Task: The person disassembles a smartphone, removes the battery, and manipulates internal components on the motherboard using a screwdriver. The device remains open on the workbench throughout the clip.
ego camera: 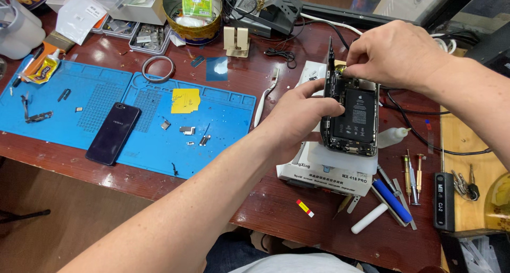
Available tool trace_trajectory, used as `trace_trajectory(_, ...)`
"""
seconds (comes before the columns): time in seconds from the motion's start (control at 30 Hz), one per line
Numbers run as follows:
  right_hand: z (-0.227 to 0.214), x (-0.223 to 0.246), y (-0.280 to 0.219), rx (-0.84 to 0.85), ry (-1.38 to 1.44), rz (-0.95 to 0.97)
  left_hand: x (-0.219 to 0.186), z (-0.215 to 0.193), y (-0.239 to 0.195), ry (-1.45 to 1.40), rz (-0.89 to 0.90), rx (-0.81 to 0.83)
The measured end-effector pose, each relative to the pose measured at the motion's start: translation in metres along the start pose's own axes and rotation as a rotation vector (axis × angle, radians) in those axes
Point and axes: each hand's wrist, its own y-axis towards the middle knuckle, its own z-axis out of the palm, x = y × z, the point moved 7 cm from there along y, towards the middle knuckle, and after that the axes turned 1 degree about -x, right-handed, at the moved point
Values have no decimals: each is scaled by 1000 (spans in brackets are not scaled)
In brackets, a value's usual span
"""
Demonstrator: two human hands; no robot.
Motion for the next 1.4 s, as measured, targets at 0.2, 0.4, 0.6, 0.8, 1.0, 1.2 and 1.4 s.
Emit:
trace_trajectory(0.2, 0, 3, -1, 19, -33, -18, -1, 0, -2, 19, -11, -2)
trace_trajectory(0.4, 1, 4, 3, 27, -46, -40, -2, 0, -2, 22, -5, -5)
trace_trajectory(0.6, 2, 8, 4, 73, -80, -17, -2, 0, -2, 3, 11, 2)
trace_trajectory(0.8, -2, 12, 5, 107, -112, -18, -1, -1, 0, 3, 6, 2)
trace_trajectory(1.0, -2, 13, 7, 121, -109, -29, -1, -1, 0, 2, -3, -7)
trace_trajectory(1.2, 2, 8, 9, 151, -78, 22, -3, 0, -3, 14, -18, 7)
trace_trajectory(1.4, 0, -1, 11, 130, 35, 73, -4, -3, -4, 13, -33, -12)
